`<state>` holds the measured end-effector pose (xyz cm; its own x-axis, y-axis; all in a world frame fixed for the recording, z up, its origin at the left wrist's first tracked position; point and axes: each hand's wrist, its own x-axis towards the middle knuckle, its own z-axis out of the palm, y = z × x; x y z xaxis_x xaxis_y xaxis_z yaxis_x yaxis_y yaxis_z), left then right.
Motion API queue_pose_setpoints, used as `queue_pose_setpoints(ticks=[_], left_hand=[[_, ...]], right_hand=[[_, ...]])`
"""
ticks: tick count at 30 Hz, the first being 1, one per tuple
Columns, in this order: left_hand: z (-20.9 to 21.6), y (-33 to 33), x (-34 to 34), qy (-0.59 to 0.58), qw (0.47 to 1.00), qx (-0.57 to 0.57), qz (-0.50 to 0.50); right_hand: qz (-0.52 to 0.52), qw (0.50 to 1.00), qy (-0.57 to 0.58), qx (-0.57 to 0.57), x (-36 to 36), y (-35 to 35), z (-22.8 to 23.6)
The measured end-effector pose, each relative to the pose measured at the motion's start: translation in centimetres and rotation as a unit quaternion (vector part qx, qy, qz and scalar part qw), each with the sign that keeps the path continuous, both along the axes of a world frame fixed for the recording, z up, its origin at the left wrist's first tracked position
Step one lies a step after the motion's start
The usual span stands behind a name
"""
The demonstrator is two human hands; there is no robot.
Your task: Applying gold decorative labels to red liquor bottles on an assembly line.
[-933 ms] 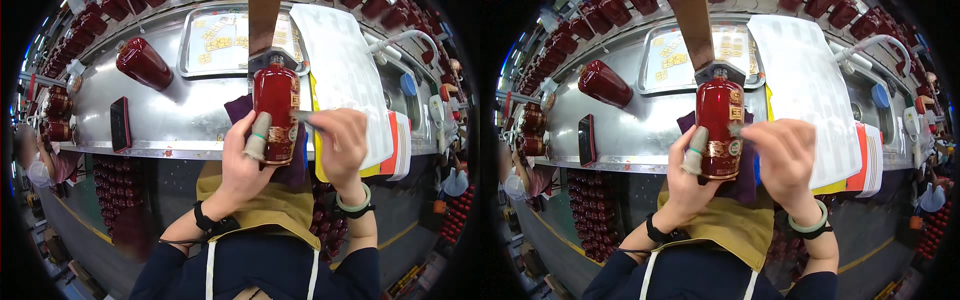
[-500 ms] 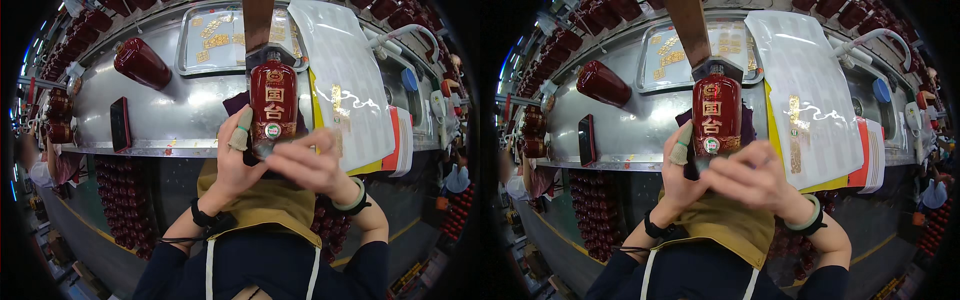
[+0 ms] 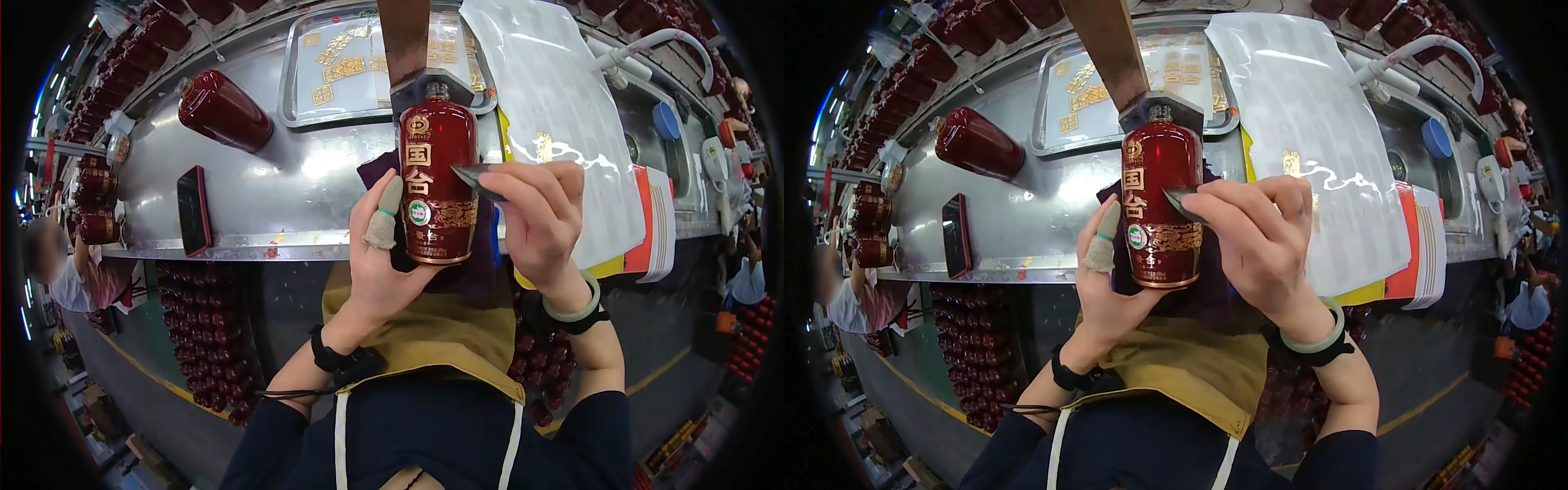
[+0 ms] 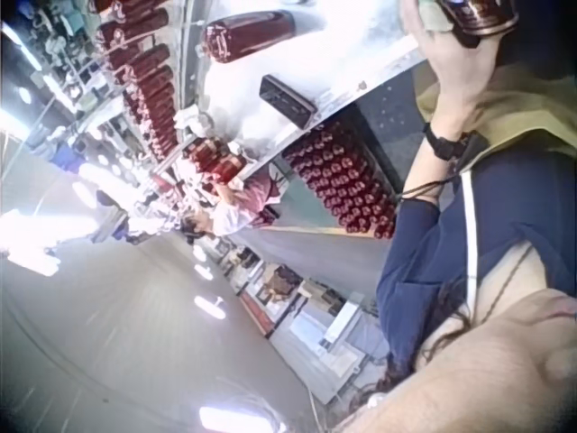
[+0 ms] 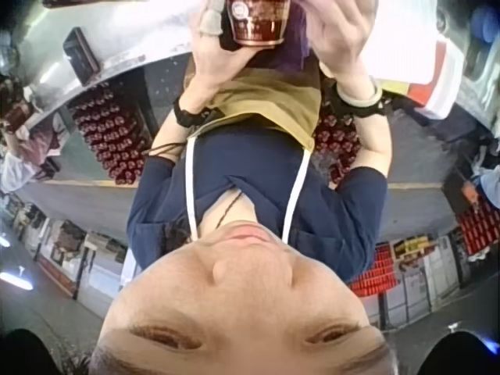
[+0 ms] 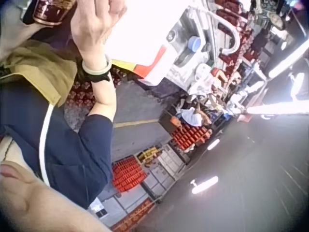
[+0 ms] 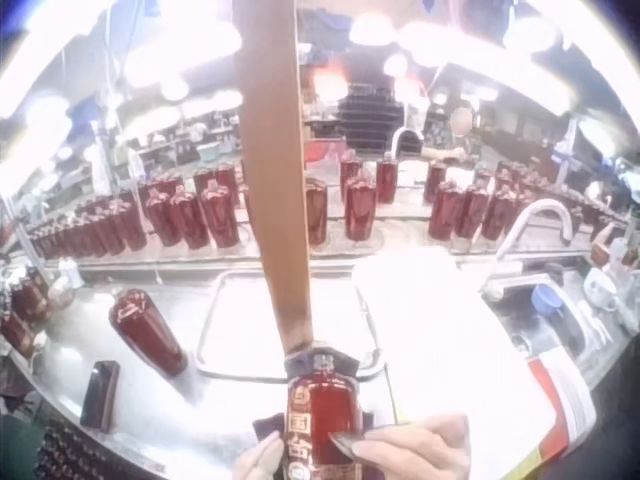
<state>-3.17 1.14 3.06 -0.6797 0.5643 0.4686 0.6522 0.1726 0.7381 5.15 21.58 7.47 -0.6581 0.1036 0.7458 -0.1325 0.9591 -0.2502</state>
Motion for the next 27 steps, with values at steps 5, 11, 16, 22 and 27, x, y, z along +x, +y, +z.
queue_pose_setpoints(ticks=[5, 11, 16, 22, 27], left_hand=[[-0.6, 0.2, 0.2, -0.004, 1.000, 0.022, -0.008], [-1.1, 0.1, -0.1, 0.003, 1.000, 0.020, -0.020], [-0.8, -0.5, -0.5, 0.045, 0.999, -0.011, -0.030], [1.1, -0.2, 0.4, 0.091, 0.992, -0.075, -0.049], [1.8, 1.1, 1.4, 0.211, 0.964, -0.161, 0.002]], right_hand=[[0.186, 0.981, -0.055, 0.007, 2.6, -3.3, 0.5], [0.133, 0.991, -0.025, 0.025, 2.4, -2.3, -0.4], [0.113, 0.990, -0.032, -0.073, 2.3, -1.4, 1.2], [-0.005, 0.992, 0.067, -0.106, 2.8, 1.2, 2.0], [-0.018, 0.988, 0.066, -0.137, 2.5, 0.9, 1.6]])
